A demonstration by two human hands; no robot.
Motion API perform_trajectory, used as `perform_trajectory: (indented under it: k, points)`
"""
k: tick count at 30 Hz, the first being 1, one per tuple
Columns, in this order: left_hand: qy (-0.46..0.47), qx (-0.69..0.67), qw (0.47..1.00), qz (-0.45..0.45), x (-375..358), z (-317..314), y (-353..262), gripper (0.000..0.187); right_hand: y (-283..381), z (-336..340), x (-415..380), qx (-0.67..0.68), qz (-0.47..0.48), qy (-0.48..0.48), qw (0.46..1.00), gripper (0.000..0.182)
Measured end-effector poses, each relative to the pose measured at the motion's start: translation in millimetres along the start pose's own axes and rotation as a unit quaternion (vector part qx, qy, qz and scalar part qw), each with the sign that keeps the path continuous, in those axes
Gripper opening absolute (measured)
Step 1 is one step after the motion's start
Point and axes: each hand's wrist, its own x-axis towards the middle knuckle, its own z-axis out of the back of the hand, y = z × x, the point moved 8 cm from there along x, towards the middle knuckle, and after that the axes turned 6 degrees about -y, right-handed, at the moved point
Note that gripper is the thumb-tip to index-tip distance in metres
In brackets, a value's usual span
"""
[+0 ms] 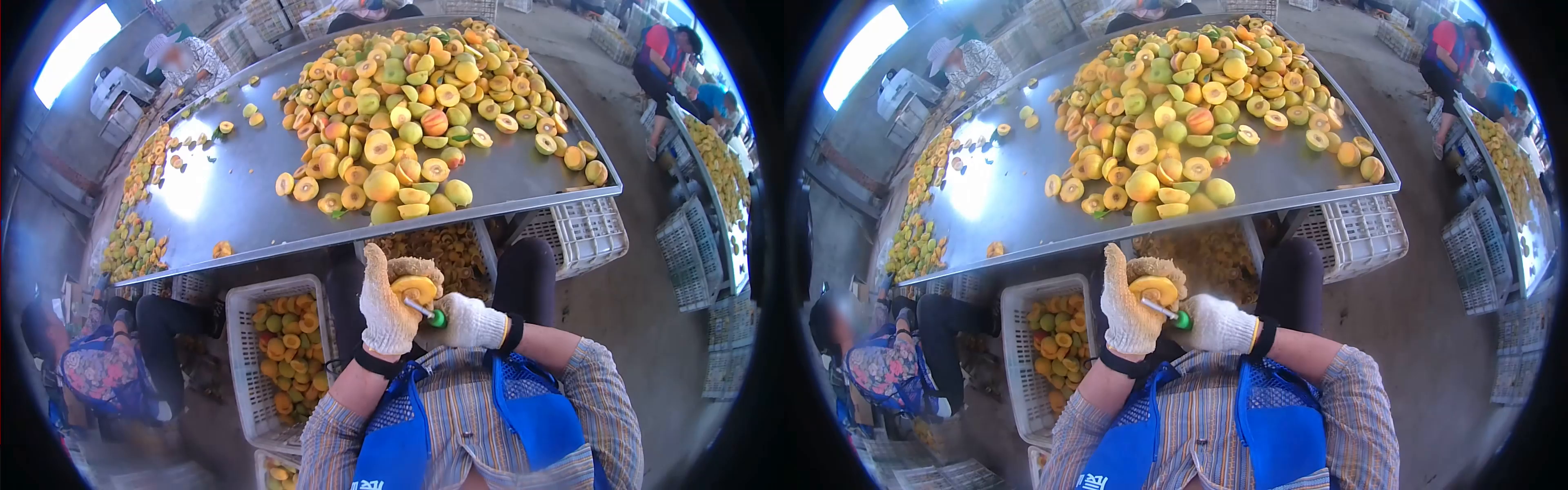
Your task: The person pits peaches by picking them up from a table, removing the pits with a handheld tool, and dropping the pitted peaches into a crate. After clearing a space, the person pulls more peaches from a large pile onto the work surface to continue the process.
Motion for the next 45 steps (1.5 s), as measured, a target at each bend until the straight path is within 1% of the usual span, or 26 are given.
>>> perform_trajectory:
  k: [2,3,5,6,7,8,9,11,14,15,17,21,23,24,25,27,28,31,33,35,36,38,41,42,43,45]
  points:
    - [0.059,0.003,0.998,-0.013,-1,-7,1,0.068,1,-10,0,0.072,0.125,-0.078,0.986,0.034]
    - [0.057,0.003,0.998,-0.012,1,-5,-1,0.068,4,-7,3,0.073,0.124,-0.077,0.987,0.034]
    - [0.228,-0.038,0.971,0.055,-4,-28,1,0.069,24,5,3,0.217,0.206,-0.060,0.952,0.035]
    - [0.227,-0.038,0.972,0.054,-3,-28,2,0.069,15,-13,5,0.374,0.129,0.033,0.918,0.033]
    - [0.224,-0.070,0.971,0.045,-1,-30,0,0.069,32,3,2,0.372,0.132,0.032,0.918,0.033]
    - [0.222,-0.103,0.969,0.035,2,-33,-3,0.068,37,4,-5,0.356,0.024,0.114,0.927,0.031]
    - [0.089,-0.109,0.989,0.045,15,-17,-2,0.067,35,0,-14,0.333,-0.086,0.194,0.919,0.030]
    - [0.013,-0.112,0.993,-0.020,41,20,-25,0.066,29,-3,-14,0.330,-0.042,0.178,0.926,0.026]
    - [-0.028,0.072,0.994,-0.079,30,71,-89,0.062,-9,39,-7,0.116,-0.236,0.050,0.964,0.040]
    - [-0.061,0.161,0.980,-0.103,14,91,-112,0.060,-22,51,-4,0.022,-0.235,0.020,0.972,0.040]
    - [-0.138,0.390,0.905,-0.094,-25,127,-149,0.052,-29,64,-6,-0.012,-0.248,0.002,0.969,0.035]
    - [-0.226,0.676,0.699,-0.051,-69,216,-158,0.047,-42,57,6,-0.105,-0.182,-0.007,0.978,0.035]
    - [-0.230,0.837,0.482,-0.123,-69,266,-150,0.048,-43,47,11,-0.133,-0.122,0.011,0.984,0.039]
    - [-0.277,0.866,0.406,-0.092,-71,266,-148,0.049,-42,43,11,-0.123,-0.110,0.013,0.986,0.041]
    - [-0.277,0.866,0.405,-0.095,-62,254,-145,0.049,-43,37,12,-0.140,-0.097,0.026,0.985,0.043]
    - [-0.220,0.817,0.483,-0.225,-35,202,-142,0.051,-41,35,13,-0.135,-0.088,0.029,0.987,0.046]
    - [-0.191,0.793,0.495,-0.299,-17,170,-137,0.050,-39,34,13,-0.137,-0.083,0.031,0.987,0.048]
    - [-0.098,0.719,0.502,-0.471,41,62,-121,0.047,-38,35,15,-0.144,-0.097,0.049,0.984,0.051]
    - [-0.053,0.707,0.497,-0.500,89,11,-104,0.050,-43,31,16,-0.138,-0.096,0.050,0.985,0.051]
    - [-0.068,0.766,0.526,-0.364,138,-24,-93,0.062,-47,31,14,-0.136,-0.096,0.053,0.985,0.052]
    - [-0.064,0.764,0.529,-0.364,155,-43,-91,0.062,-44,31,14,-0.129,-0.091,0.062,0.986,0.052]
    - [-0.060,0.839,0.499,-0.210,195,-45,-71,0.079,-38,32,15,-0.131,-0.092,0.070,0.985,0.052]
    - [-0.059,0.815,0.507,-0.275,212,-43,-64,0.084,-34,33,17,-0.130,-0.105,0.079,0.983,0.052]
    - [-0.067,0.798,0.505,-0.322,205,-44,-71,0.071,-35,32,16,-0.130,-0.102,0.081,0.983,0.052]
    - [-0.070,0.798,0.504,-0.322,200,-37,-79,0.071,-37,34,15,-0.116,-0.095,0.065,0.987,0.051]
    - [-0.029,0.525,0.830,-0.188,188,-6,-97,0.056,-34,38,13,-0.105,-0.079,0.050,0.990,0.050]
